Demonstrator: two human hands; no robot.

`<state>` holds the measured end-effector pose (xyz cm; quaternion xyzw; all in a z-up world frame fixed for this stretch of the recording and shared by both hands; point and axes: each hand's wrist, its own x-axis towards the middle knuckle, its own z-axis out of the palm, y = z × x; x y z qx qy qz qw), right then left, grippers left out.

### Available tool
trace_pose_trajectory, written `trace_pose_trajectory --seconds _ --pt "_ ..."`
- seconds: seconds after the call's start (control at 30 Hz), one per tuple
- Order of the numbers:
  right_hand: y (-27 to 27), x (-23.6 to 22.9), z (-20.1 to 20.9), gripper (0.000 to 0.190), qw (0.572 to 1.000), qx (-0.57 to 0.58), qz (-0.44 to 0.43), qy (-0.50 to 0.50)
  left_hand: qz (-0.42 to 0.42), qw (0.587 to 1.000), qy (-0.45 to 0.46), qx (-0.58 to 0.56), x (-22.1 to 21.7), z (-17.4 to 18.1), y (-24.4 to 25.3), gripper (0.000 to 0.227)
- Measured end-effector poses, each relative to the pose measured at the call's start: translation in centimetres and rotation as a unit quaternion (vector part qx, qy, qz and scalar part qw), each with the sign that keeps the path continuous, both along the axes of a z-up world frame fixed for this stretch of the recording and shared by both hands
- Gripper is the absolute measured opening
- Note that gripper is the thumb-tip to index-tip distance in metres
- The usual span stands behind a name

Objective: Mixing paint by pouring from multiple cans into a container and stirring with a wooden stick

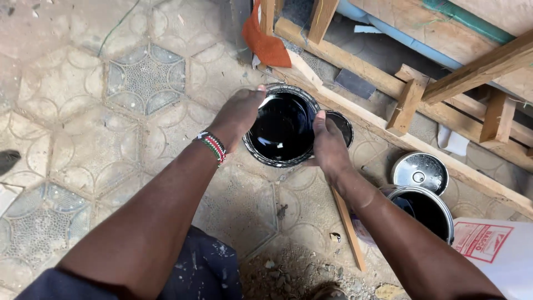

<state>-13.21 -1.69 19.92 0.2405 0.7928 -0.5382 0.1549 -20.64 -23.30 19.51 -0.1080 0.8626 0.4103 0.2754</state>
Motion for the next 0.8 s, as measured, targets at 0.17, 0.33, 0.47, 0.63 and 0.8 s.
trace_pose_trajectory --seconds 0.17,0.33,0.47,0.63,0.8 --pt "-0.5 0.3 -1.6 0.081 0.991 -0.103 -0.081 0.018 0.015 0.997 0.040 0.059 0.3 2.6 -0.1 0.088" --pt "-1.0 0.9 0.5 0.092 0.997 -0.033 -0.036 -0.064 -0.025 0.998 0.028 0.040 -0.1 -0.3 -0.2 0.099" --pt "0.3 2.4 -1.9 0.094 0.992 -0.027 -0.031 -0.122 -0.070 0.997 -0.024 0.035 1.0 0.3 1.3 0.102" --pt "4.3 3.8 -6.4 0.088 0.986 -0.073 -0.065 -0.132 -0.125 0.991 -0.031 0.019 -0.5 -4.2 4.8 0.092" --pt "19.1 0.8 -11.2 0.054 0.998 -0.022 0.014 -0.058 -0.233 0.965 0.070 -0.096 0.0 -4.5 14.2 0.086"
